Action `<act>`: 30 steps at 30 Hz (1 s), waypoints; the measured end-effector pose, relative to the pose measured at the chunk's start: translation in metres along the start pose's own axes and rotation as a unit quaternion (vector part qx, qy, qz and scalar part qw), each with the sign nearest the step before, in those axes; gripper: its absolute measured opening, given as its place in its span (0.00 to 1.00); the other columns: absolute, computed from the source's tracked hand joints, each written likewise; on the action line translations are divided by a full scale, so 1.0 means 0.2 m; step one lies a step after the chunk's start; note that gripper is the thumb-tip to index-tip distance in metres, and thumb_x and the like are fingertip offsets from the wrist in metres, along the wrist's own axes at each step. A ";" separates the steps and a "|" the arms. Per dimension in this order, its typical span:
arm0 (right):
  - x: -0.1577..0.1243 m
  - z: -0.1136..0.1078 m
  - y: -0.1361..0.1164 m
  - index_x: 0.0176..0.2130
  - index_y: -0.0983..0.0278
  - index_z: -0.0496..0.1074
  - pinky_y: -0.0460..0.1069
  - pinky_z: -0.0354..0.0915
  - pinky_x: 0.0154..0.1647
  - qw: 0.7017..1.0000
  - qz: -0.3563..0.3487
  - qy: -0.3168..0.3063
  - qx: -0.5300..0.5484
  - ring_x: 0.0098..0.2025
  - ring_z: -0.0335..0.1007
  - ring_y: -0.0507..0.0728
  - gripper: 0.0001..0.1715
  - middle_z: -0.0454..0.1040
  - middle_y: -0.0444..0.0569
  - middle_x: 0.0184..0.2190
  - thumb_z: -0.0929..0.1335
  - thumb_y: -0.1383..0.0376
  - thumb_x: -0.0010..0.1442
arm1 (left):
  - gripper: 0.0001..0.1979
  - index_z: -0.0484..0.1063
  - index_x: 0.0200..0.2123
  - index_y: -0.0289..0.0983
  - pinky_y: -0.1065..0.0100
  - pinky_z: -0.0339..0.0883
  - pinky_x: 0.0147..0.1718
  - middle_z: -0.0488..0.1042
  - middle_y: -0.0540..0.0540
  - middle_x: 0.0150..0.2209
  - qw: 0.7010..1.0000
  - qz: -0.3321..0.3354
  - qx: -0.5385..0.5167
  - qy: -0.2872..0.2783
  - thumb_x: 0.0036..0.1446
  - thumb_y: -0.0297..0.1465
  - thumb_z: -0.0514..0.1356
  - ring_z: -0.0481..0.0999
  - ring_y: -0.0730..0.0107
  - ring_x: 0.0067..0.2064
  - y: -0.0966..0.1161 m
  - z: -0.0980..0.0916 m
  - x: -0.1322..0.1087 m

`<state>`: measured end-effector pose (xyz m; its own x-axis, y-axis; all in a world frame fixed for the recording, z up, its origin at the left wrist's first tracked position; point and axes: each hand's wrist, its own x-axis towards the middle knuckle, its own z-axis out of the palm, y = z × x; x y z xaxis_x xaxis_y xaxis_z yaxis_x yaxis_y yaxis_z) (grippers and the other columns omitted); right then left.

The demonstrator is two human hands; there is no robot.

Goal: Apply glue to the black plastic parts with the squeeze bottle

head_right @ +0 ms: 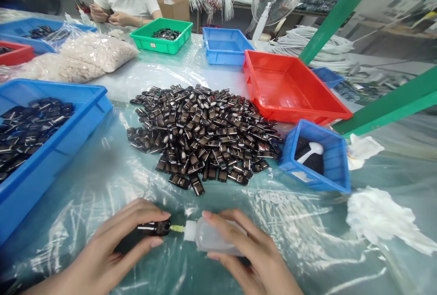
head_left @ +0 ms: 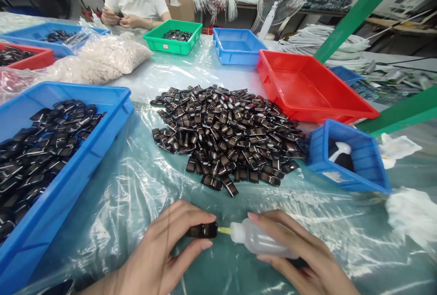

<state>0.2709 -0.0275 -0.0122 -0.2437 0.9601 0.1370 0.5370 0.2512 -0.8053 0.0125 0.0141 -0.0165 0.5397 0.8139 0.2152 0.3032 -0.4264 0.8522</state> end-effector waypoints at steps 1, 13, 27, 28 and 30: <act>0.00 0.00 0.00 0.58 0.44 0.68 0.36 0.72 0.30 1.000 -0.003 -0.003 0.000 0.42 0.76 0.50 0.32 0.73 0.43 0.47 0.65 0.74 0.61 | 0.13 0.67 0.53 0.45 0.67 0.71 0.41 0.77 0.48 0.43 1.000 0.003 -0.004 0.006 0.66 0.29 0.58 0.76 0.64 0.43 0.00 0.00 0.00; 0.00 -0.01 0.03 0.60 0.45 0.65 0.35 0.71 0.31 0.999 -0.028 -0.020 -0.028 0.46 0.76 0.50 0.34 0.73 0.44 0.48 0.66 0.73 0.61 | 0.13 0.67 0.52 0.49 0.70 0.72 0.33 0.77 0.51 0.37 0.997 -0.067 0.036 0.013 0.65 0.31 0.58 0.76 0.68 0.32 0.00 0.03 -0.02; 0.02 -0.04 0.03 0.62 0.45 0.60 0.37 0.71 0.40 0.995 -0.041 -0.052 -0.080 0.49 0.74 0.50 0.34 0.71 0.44 0.50 0.67 0.71 0.62 | 0.19 0.62 0.58 0.59 0.74 0.64 0.51 0.65 0.53 0.53 0.993 -0.119 0.000 0.000 0.69 0.30 0.51 0.69 0.69 0.54 0.00 0.01 -0.03; 0.01 -0.04 0.03 0.62 0.45 0.60 0.37 0.72 0.39 0.994 -0.043 -0.051 -0.081 0.49 0.74 0.50 0.34 0.71 0.44 0.50 0.67 0.71 0.63 | 0.19 0.63 0.58 0.59 0.74 0.65 0.50 0.65 0.53 0.52 0.993 -0.119 0.002 0.000 0.69 0.30 0.51 0.69 0.69 0.54 0.00 0.01 -0.03; 0.01 -0.05 0.03 0.62 0.45 0.61 0.36 0.72 0.37 0.994 -0.042 -0.052 -0.082 0.47 0.74 0.50 0.34 0.70 0.45 0.50 0.67 0.71 0.63 | 0.18 0.64 0.56 0.58 0.74 0.66 0.49 0.66 0.53 0.52 0.993 -0.114 0.003 0.002 0.68 0.30 0.52 0.70 0.68 0.53 0.00 0.01 -0.03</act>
<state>0.2814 -0.0233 -0.0117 -0.3698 0.9196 0.1328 0.6333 0.3540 -0.6882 0.0110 0.0085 -0.0199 0.4529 0.8914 0.0193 0.4218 -0.2333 0.8761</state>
